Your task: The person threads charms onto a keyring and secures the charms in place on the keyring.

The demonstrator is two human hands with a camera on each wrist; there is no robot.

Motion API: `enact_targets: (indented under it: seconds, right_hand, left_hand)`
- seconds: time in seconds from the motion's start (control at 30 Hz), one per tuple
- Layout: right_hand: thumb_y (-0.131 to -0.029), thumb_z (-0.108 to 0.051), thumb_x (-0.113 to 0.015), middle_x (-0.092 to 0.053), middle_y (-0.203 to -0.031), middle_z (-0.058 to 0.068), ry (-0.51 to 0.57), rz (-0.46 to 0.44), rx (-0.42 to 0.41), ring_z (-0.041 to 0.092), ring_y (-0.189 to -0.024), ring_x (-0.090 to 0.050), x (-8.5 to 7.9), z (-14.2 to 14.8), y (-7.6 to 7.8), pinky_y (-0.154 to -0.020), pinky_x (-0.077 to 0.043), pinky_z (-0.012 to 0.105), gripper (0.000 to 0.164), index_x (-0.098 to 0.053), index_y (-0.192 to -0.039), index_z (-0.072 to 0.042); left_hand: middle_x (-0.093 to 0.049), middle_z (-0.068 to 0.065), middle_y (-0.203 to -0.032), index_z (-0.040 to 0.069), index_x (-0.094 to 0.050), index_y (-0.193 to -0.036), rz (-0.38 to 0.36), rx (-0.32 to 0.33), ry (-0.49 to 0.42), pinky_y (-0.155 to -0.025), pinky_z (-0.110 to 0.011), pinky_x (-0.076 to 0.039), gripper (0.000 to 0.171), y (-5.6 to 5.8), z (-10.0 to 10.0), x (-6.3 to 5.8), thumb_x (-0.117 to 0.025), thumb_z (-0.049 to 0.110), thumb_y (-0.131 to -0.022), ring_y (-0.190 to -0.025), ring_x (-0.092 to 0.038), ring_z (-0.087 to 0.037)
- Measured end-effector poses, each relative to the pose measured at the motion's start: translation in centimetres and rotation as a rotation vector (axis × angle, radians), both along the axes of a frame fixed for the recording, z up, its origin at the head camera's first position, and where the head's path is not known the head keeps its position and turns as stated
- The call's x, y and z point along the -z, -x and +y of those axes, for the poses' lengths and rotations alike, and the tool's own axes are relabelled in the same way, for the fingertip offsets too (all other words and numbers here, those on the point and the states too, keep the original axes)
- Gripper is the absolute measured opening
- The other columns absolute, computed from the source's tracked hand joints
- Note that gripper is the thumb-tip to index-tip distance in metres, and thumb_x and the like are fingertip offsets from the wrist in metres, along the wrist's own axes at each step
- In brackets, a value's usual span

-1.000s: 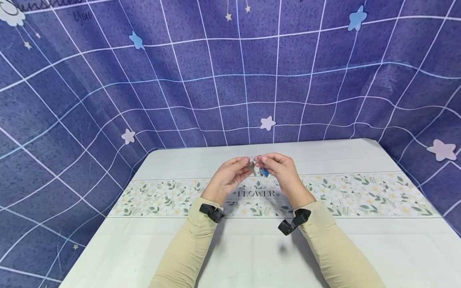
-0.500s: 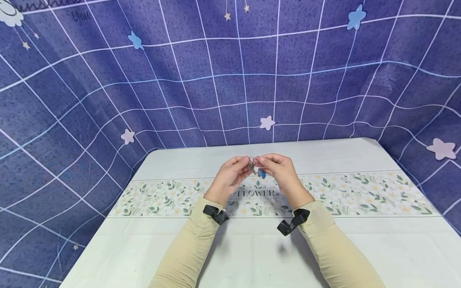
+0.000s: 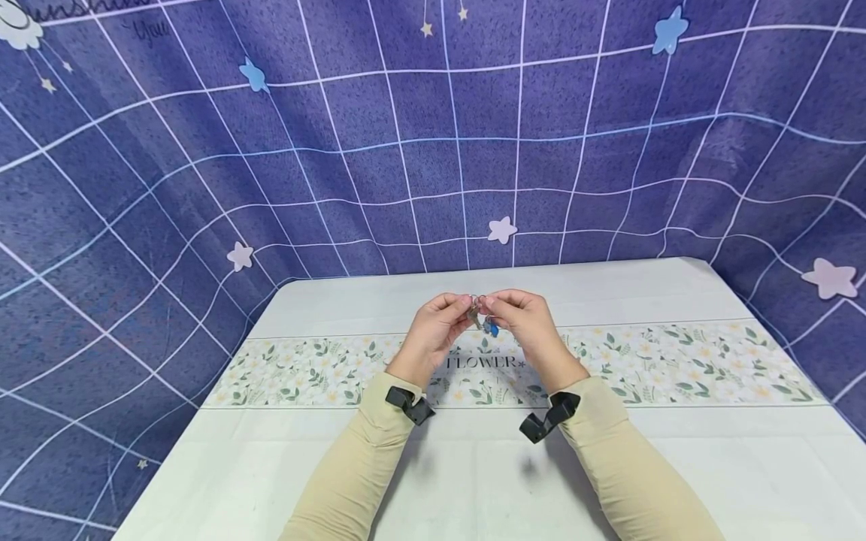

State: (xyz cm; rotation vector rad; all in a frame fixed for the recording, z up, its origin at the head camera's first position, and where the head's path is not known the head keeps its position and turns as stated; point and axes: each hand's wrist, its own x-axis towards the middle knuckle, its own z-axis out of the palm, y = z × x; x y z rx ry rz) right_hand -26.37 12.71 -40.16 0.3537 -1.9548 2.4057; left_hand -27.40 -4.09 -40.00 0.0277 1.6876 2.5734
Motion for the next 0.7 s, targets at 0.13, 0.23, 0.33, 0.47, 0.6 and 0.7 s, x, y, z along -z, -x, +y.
enact_targets:
  seconds: [0.13,0.23,0.33,0.47,0.6,0.7]
  right_hand:
    - [-0.1,-0.013,-0.064,-0.077,-0.094,-0.006,-0.02,0.008,0.003,0.009,-0.094,-0.073,0.12,-0.03,-0.01,-0.087,-0.057,0.024,0.012,-0.071,-0.1,-0.004]
    - [-0.1,-0.013,-0.063,-0.077,-0.094,-0.006,-0.032,0.023,0.005,0.009,-0.094,-0.073,0.24,-0.1,0.02,-0.086,-0.057,0.025,0.012,-0.07,-0.1,-0.003]
    - [-0.1,-0.011,-0.063,-0.076,-0.093,-0.006,-0.035,0.038,0.018,0.01,-0.093,-0.073,0.33,-0.21,0.06,-0.086,-0.058,0.026,0.013,-0.067,-0.102,0.001]
    - [-0.1,-0.008,-0.063,-0.074,-0.09,-0.006,-0.032,0.048,0.042,0.009,-0.089,-0.073,0.43,-0.36,0.21,-0.085,-0.058,0.028,0.019,-0.063,-0.106,0.01]
    - [-0.1,-0.007,-0.063,-0.074,-0.089,-0.005,-0.021,0.055,0.051,0.009,-0.088,-0.072,0.48,-0.46,0.25,-0.086,-0.058,0.029,0.024,-0.06,-0.108,0.015]
    - [-0.1,-0.008,-0.063,-0.074,-0.089,-0.005,-0.014,0.052,0.052,0.009,-0.088,-0.072,0.53,-0.49,0.21,-0.085,-0.058,0.028,0.021,-0.061,-0.106,0.013]
  left_hand:
    - [-0.071,0.001,-0.081,0.013,-0.07,-0.076,0.017,-0.02,0.004,-0.071,-0.022,-0.055,0.021,0.09,0.17,0.14,-0.07,0.001,-0.093,-0.073,-0.066,-0.01]
    - [-0.07,0.001,-0.082,0.014,-0.069,-0.075,0.027,-0.033,0.015,-0.07,-0.021,-0.054,0.023,0.07,0.28,0.19,-0.07,0.001,-0.093,-0.073,-0.065,-0.009]
    - [-0.07,0.001,-0.083,0.014,-0.069,-0.076,0.034,-0.047,0.037,-0.07,-0.02,-0.053,0.021,-0.09,0.38,0.1,-0.072,0.002,-0.093,-0.074,-0.064,-0.009]
    - [-0.069,0.001,-0.084,0.013,-0.069,-0.076,0.058,-0.076,0.082,-0.07,-0.02,-0.052,0.019,-0.19,0.51,0.1,-0.074,0.004,-0.092,-0.074,-0.062,-0.009]
    - [-0.069,0.001,-0.085,0.012,-0.069,-0.077,0.085,-0.1,0.121,-0.071,-0.021,-0.053,0.016,-0.22,0.6,0.26,-0.075,0.006,-0.091,-0.076,-0.063,-0.009]
    - [-0.069,0.001,-0.086,0.009,-0.07,-0.079,0.104,-0.11,0.144,-0.073,-0.022,-0.054,0.013,-0.31,0.65,0.37,-0.076,0.008,-0.09,-0.077,-0.063,-0.009]
